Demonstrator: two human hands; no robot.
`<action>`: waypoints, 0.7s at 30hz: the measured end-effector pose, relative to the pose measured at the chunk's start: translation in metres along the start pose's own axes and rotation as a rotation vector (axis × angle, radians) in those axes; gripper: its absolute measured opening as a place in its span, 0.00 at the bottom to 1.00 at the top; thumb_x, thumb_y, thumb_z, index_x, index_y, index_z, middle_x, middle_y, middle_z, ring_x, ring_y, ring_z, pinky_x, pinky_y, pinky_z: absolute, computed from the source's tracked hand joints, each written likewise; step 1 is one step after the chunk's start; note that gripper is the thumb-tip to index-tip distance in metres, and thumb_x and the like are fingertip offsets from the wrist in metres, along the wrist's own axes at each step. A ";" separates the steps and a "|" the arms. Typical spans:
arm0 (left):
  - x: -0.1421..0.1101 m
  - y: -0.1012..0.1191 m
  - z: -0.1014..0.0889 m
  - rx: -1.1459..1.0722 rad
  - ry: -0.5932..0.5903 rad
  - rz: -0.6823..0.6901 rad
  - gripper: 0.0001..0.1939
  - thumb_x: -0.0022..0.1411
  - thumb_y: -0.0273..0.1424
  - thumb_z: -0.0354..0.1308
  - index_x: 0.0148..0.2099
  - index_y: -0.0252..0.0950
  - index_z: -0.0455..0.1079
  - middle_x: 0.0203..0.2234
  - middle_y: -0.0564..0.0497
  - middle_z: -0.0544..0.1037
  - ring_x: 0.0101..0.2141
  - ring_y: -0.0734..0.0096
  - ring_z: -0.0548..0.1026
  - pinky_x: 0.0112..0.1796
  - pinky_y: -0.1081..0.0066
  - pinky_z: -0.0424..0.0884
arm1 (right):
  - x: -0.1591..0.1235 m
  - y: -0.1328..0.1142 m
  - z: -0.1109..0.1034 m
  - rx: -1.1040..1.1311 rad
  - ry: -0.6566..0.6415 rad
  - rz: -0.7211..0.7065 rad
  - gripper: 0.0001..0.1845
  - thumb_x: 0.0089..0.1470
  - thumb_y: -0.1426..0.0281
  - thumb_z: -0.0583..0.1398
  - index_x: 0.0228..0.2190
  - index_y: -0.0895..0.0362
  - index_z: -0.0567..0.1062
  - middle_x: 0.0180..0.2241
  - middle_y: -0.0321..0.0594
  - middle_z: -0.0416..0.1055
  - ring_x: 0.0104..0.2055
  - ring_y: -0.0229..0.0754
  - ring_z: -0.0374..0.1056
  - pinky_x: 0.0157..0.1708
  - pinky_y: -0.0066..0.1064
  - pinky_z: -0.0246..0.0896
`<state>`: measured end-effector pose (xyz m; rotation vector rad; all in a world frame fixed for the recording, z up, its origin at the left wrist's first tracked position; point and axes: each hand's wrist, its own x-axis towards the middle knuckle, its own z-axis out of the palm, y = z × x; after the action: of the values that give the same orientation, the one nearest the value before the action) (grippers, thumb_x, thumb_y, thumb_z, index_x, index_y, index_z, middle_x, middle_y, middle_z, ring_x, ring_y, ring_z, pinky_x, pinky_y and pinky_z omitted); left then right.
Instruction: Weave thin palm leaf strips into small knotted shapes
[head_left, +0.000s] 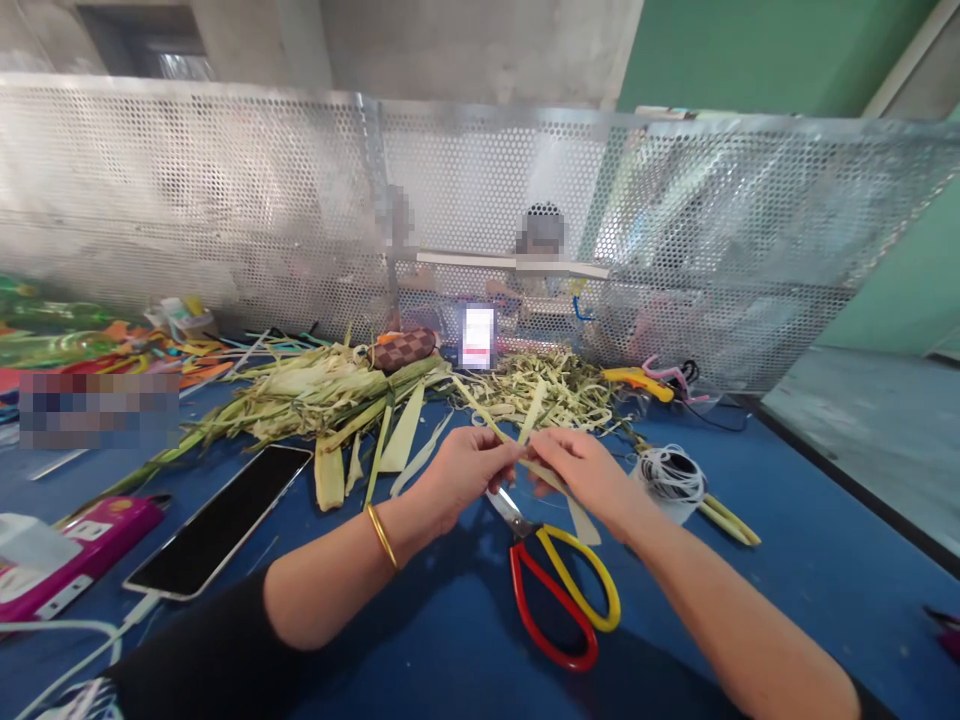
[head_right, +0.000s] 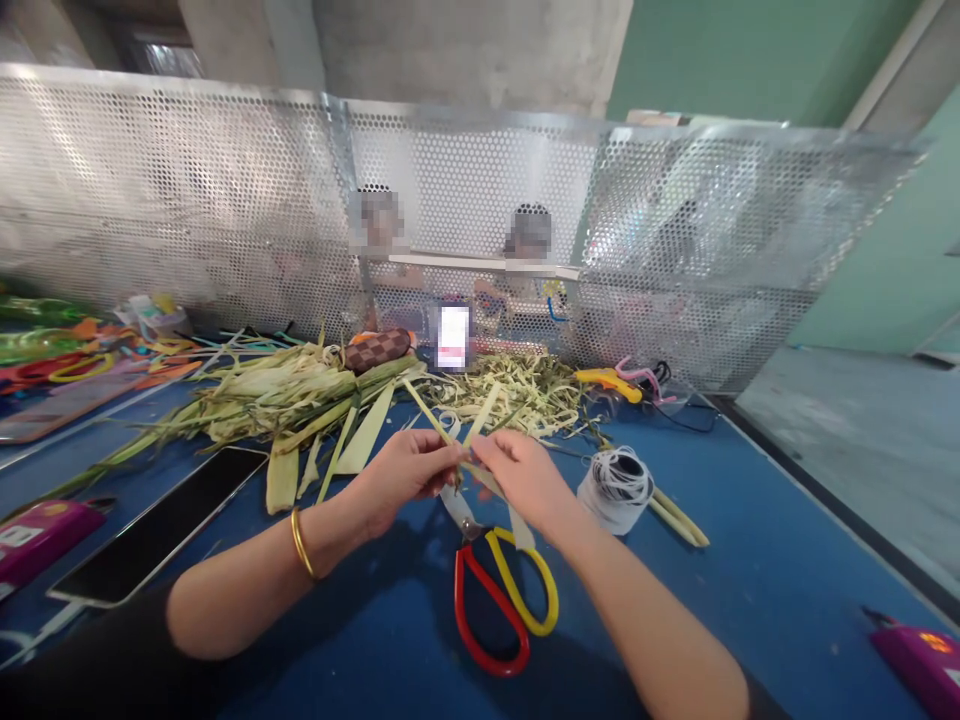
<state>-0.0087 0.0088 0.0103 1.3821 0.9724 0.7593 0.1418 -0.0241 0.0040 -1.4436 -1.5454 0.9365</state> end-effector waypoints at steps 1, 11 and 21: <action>0.001 0.000 -0.001 -0.013 0.019 0.011 0.12 0.53 0.34 0.58 0.23 0.33 0.65 0.14 0.57 0.67 0.15 0.83 0.59 0.19 0.77 0.52 | -0.001 -0.002 -0.002 -0.040 -0.064 0.004 0.17 0.54 0.58 0.52 0.21 0.55 0.66 0.20 0.34 0.68 0.20 0.37 0.64 0.24 0.28 0.56; 0.005 -0.003 -0.001 0.045 -0.020 -0.038 0.13 0.53 0.36 0.58 0.24 0.34 0.64 0.14 0.58 0.66 0.13 0.83 0.60 0.16 0.79 0.50 | -0.009 -0.011 -0.003 -0.533 0.013 -0.168 0.13 0.52 0.69 0.54 0.18 0.55 0.60 0.16 0.30 0.58 0.21 0.34 0.53 0.21 0.25 0.44; 0.009 -0.009 -0.005 -0.142 -0.122 -0.003 0.17 0.57 0.42 0.55 0.25 0.33 0.66 0.17 0.54 0.70 0.13 0.84 0.59 0.15 0.78 0.49 | -0.001 0.000 -0.006 -0.092 0.048 0.013 0.19 0.52 0.55 0.54 0.22 0.56 0.71 0.22 0.37 0.69 0.26 0.38 0.63 0.27 0.29 0.55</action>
<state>-0.0104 0.0190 0.0006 1.2877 0.8104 0.7190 0.1474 -0.0251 0.0065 -1.5306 -1.5634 0.8422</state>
